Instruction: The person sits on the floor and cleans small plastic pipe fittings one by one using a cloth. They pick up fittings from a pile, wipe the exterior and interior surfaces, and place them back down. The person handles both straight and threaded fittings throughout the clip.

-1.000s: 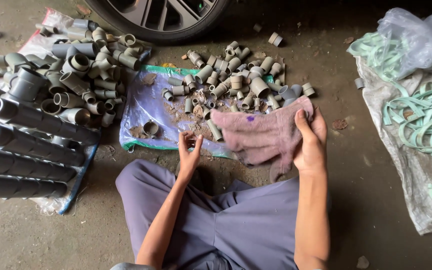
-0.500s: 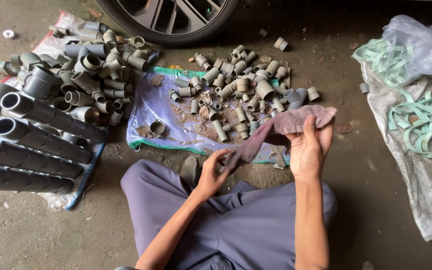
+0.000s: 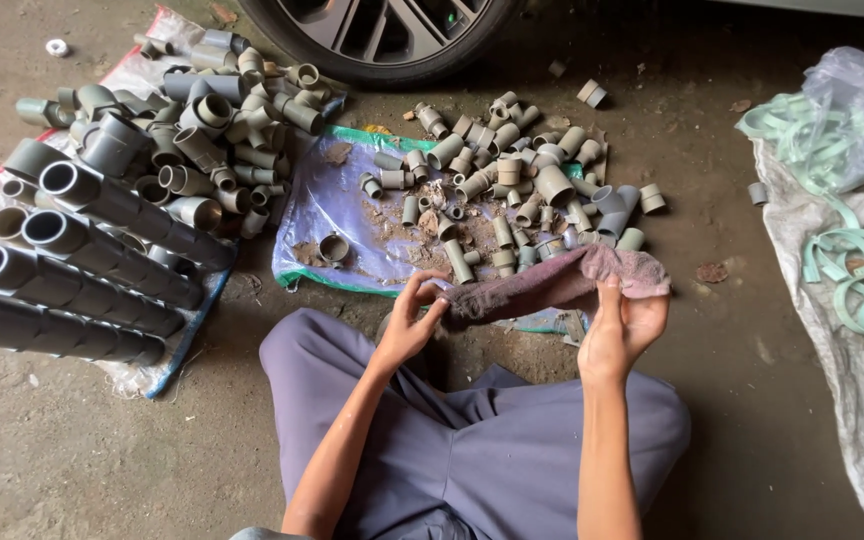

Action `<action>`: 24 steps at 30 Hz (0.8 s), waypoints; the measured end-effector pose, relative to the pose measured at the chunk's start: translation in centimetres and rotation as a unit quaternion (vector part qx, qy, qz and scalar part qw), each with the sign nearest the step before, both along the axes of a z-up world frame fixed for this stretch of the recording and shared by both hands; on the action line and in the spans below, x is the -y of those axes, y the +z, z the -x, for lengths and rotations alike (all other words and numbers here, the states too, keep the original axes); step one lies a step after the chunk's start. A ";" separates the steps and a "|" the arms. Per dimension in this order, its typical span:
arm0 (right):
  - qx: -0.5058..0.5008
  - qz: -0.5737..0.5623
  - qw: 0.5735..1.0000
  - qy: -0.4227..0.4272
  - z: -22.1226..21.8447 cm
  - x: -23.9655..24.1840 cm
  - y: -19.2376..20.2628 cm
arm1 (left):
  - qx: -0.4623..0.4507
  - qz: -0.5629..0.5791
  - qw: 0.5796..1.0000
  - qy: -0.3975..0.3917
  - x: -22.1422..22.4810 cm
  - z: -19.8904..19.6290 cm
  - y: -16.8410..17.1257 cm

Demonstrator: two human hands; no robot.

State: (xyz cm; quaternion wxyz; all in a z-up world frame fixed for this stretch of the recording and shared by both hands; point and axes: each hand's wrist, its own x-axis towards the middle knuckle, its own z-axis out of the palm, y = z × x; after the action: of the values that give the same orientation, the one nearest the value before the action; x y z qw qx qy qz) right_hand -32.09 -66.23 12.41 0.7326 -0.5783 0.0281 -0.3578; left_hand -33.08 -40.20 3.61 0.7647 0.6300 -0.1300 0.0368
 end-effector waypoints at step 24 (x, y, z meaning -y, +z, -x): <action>0.052 0.391 0.897 -0.201 2.8 -2.6 -12.1 | 0.066 -0.114 0.959 0.251 0.7 -1.2 -0.9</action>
State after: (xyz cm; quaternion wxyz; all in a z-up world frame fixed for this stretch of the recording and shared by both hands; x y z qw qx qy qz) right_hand -34.92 -63.61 0.32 0.3604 -0.7810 -0.0365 -0.5087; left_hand -31.89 -40.91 2.72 0.6435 0.7218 -0.0211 0.2540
